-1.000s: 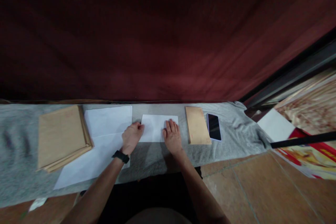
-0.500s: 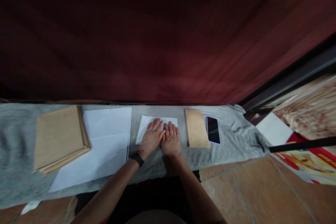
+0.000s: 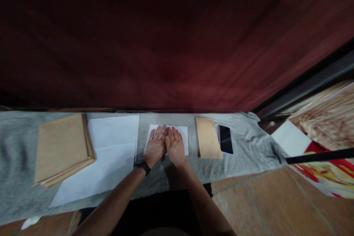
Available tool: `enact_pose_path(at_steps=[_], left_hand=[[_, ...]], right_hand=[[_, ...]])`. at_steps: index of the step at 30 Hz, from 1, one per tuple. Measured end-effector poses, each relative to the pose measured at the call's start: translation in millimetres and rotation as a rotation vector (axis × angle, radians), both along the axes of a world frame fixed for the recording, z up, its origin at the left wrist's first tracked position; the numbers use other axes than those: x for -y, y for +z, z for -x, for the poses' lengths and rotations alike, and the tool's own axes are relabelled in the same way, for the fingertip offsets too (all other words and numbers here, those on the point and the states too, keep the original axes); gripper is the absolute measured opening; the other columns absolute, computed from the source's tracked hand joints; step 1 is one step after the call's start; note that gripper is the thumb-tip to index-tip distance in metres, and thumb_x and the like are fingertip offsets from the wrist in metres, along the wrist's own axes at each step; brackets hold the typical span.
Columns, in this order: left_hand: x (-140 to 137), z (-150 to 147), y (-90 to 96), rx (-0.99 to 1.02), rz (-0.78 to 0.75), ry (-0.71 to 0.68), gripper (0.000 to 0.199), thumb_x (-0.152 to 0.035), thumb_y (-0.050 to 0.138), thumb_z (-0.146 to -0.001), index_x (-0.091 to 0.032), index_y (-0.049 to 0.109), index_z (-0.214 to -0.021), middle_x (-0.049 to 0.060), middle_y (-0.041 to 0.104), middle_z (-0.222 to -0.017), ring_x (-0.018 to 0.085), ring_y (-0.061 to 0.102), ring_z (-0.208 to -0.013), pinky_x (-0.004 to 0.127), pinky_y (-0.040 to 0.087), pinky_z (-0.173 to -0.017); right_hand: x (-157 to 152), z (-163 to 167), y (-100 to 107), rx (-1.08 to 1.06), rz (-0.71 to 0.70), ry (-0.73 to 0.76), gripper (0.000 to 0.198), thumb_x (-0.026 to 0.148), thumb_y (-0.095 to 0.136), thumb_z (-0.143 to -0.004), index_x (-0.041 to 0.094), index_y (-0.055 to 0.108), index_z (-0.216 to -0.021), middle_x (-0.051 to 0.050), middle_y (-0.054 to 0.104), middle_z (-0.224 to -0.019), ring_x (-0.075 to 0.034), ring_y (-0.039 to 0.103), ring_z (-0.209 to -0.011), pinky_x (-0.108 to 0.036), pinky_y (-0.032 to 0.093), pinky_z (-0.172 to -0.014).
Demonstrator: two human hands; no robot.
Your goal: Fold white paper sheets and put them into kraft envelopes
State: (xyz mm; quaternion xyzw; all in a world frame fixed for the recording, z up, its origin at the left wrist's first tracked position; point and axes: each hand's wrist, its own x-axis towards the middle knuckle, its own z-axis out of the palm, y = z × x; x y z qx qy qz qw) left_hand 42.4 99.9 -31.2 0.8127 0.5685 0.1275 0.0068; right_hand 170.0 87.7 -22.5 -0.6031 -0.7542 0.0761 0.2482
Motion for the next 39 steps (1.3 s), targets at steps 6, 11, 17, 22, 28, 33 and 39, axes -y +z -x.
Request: enact_pose_path(at_steps=[6,11,17,22,28,33,39], left_hand=[[-0.8,2.5,-3.2,-0.039,0.008,-0.028,0.059,-0.020,0.039,-0.097,-0.018,0.039,-0.155,0.009,0.038,-0.162,0.028,0.022,-0.155,0.051,0.019,-0.125],[-1.8,0.5,-4.0,-0.007,0.009,0.004,0.058,-0.020,0.031,-0.098,-0.011,0.037,-0.155,0.012,0.037,-0.162,0.026,0.024,-0.154,0.049,0.021,-0.125],[-3.3,1.3,-5.8,0.060,-0.015,0.084,0.058,-0.026,0.028,-0.100,-0.004,0.038,-0.153,0.016,0.037,-0.162,0.025,0.026,-0.154,0.045,0.020,-0.126],[-5.3,8.5,-12.0,0.102,-0.050,0.211,0.061,-0.033,0.030,-0.100,-0.002,0.038,-0.152,0.020,0.036,-0.161,0.027,0.028,-0.153,0.046,0.021,-0.125],[-2.8,11.7,-14.7,0.167,-0.116,0.321,0.064,-0.036,0.031,-0.099,0.001,0.039,-0.151,0.023,0.037,-0.159,0.031,0.029,-0.152,0.051,0.024,-0.124],[7.1,13.8,-13.2,0.182,-0.143,0.373,0.065,-0.036,0.033,-0.099,0.003,0.038,-0.151,0.027,0.038,-0.158,0.034,0.031,-0.151,0.054,0.026,-0.122],[24.4,11.3,-10.0,0.164,-0.175,0.346,0.061,-0.034,0.030,-0.101,0.001,0.040,-0.150,0.025,0.036,-0.159,0.033,0.027,-0.152,0.054,0.026,-0.122]], right_hand=[[-16.5,12.8,-0.2,0.028,-0.032,0.085,0.046,0.032,0.035,-0.108,0.015,0.048,-0.150,-0.010,0.050,-0.154,-0.021,0.040,-0.147,-0.042,0.029,-0.123],[-14.0,1.4,-5.5,0.100,-0.023,0.043,0.049,0.035,0.033,-0.109,0.015,0.044,-0.153,-0.010,0.047,-0.155,-0.021,0.037,-0.148,-0.044,0.027,-0.123],[-11.4,-13.3,-12.2,0.175,-0.012,-0.013,0.052,0.038,0.036,-0.108,0.012,0.043,-0.153,-0.015,0.040,-0.159,-0.026,0.035,-0.149,-0.047,0.027,-0.122],[-6.8,-28.3,-16.9,0.204,-0.027,-0.097,0.056,0.039,0.040,-0.107,0.009,0.041,-0.154,-0.019,0.038,-0.159,-0.030,0.036,-0.149,-0.050,0.029,-0.120],[-0.2,-38.7,-17.8,0.199,-0.065,-0.158,0.059,0.040,0.039,-0.106,0.006,0.037,-0.155,-0.022,0.036,-0.159,-0.033,0.036,-0.148,-0.051,0.030,-0.119],[1.8,-38.3,-19.8,0.202,-0.076,-0.187,0.060,0.040,0.041,-0.106,0.006,0.038,-0.155,-0.023,0.036,-0.160,-0.032,0.035,-0.149,-0.050,0.031,-0.119],[4.0,-36.9,-21.1,0.203,-0.091,-0.196,0.059,0.038,0.043,-0.106,0.006,0.037,-0.155,-0.023,0.034,-0.160,-0.032,0.036,-0.148,-0.051,0.031,-0.119]])
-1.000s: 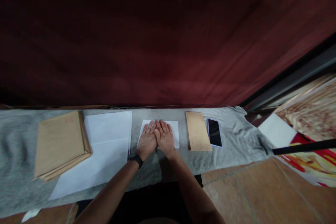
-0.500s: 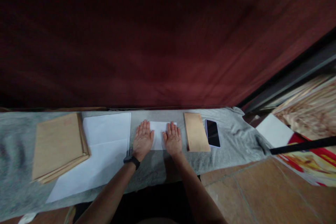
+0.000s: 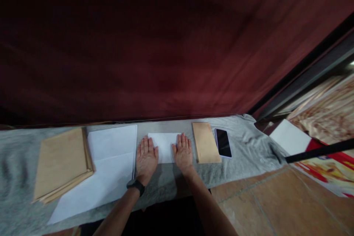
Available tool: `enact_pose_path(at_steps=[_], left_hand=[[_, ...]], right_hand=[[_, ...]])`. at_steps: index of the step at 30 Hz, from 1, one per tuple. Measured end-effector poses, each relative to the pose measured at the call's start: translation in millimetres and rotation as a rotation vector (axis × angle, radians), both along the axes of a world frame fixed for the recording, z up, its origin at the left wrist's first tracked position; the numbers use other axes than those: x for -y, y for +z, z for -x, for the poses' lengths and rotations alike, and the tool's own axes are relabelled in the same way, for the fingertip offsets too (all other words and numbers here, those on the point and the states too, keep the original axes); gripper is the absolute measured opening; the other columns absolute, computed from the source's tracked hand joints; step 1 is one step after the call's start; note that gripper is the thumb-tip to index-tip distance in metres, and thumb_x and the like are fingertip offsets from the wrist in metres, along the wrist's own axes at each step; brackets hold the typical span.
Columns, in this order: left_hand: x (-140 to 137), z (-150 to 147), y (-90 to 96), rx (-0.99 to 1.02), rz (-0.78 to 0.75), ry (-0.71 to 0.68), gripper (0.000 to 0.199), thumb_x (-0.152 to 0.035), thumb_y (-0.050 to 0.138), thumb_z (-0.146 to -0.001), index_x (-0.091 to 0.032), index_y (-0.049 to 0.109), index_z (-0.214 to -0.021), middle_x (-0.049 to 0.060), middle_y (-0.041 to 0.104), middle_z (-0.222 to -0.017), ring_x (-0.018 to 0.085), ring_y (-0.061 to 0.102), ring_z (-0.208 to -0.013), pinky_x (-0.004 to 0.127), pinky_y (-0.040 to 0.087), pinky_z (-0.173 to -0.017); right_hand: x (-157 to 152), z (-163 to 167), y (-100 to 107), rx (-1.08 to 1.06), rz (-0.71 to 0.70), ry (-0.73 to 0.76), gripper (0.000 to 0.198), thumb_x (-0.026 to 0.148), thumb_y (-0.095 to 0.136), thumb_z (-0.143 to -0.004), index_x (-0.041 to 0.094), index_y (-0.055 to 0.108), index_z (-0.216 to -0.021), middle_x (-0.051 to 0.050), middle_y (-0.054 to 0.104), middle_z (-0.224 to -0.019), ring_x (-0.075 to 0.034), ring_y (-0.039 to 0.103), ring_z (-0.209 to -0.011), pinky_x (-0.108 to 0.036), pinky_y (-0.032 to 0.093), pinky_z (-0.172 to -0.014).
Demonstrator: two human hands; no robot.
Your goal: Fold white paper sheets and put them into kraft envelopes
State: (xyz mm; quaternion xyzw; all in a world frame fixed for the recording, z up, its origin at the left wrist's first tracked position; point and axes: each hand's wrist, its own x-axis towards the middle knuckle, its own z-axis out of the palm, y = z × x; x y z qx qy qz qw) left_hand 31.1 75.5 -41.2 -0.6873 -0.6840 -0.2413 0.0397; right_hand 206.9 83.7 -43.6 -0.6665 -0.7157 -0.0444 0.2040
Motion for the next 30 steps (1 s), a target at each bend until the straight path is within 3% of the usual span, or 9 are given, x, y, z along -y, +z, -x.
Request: enact_pose_path(at_steps=[6,10,15,20,25,30], left_hand=[[15.3,-27.9,5.7,-0.076,0.096,-0.289,0.055,-0.033,0.033,-0.101,-0.017,0.042,-0.153,0.010,0.039,-0.161,0.025,0.027,-0.153,0.049,0.025,-0.124],[15.8,-24.2,6.7,-0.100,0.135,-0.232,0.056,-0.035,0.033,-0.101,-0.013,0.043,-0.151,0.014,0.043,-0.159,0.026,0.032,-0.151,0.050,0.026,-0.124],[21.9,-1.2,7.5,-0.091,0.104,-0.123,0.060,-0.037,0.034,-0.101,-0.003,0.044,-0.149,0.022,0.042,-0.157,0.032,0.033,-0.150,0.053,0.026,-0.122],[28.3,2.1,8.8,-0.040,0.056,-0.032,0.061,-0.039,0.040,-0.099,0.000,0.048,-0.145,0.029,0.038,-0.157,0.038,0.030,-0.151,0.056,0.029,-0.120],[25.8,0.2,14.7,-0.033,0.054,-0.076,0.057,-0.036,0.041,-0.098,-0.005,0.050,-0.145,0.025,0.039,-0.158,0.037,0.033,-0.149,0.058,0.030,-0.119],[26.8,1.8,17.2,-0.010,0.052,-0.086,0.056,-0.036,0.043,-0.098,-0.006,0.049,-0.145,0.026,0.030,-0.162,0.039,0.030,-0.150,0.058,0.031,-0.118]], right_hand=[[-0.1,-0.3,2.2,-0.011,0.014,0.008,0.058,0.036,0.042,-0.106,0.005,0.038,-0.154,-0.023,0.034,-0.160,-0.032,0.035,-0.149,-0.050,0.031,-0.120],[-0.4,-0.7,2.8,-0.021,0.036,0.003,0.058,0.037,0.042,-0.106,0.006,0.038,-0.155,-0.023,0.035,-0.160,-0.031,0.036,-0.149,-0.052,0.029,-0.121],[0.1,-1.0,1.5,-0.032,0.007,0.011,0.059,0.037,0.042,-0.106,0.006,0.037,-0.155,-0.023,0.036,-0.159,-0.032,0.038,-0.148,-0.052,0.029,-0.120],[-0.3,-0.3,0.3,-0.030,-0.009,0.011,0.058,0.037,0.042,-0.106,0.005,0.038,-0.154,-0.024,0.037,-0.158,-0.032,0.038,-0.147,-0.051,0.029,-0.119],[-1.5,0.1,2.0,-0.046,0.017,0.001,0.059,0.038,0.041,-0.106,0.006,0.037,-0.155,-0.022,0.036,-0.159,-0.032,0.038,-0.148,-0.051,0.029,-0.119],[-1.3,-1.4,3.8,-0.060,0.065,-0.014,0.060,0.040,0.040,-0.105,0.006,0.037,-0.155,-0.021,0.036,-0.159,-0.031,0.038,-0.148,-0.050,0.027,-0.120]])
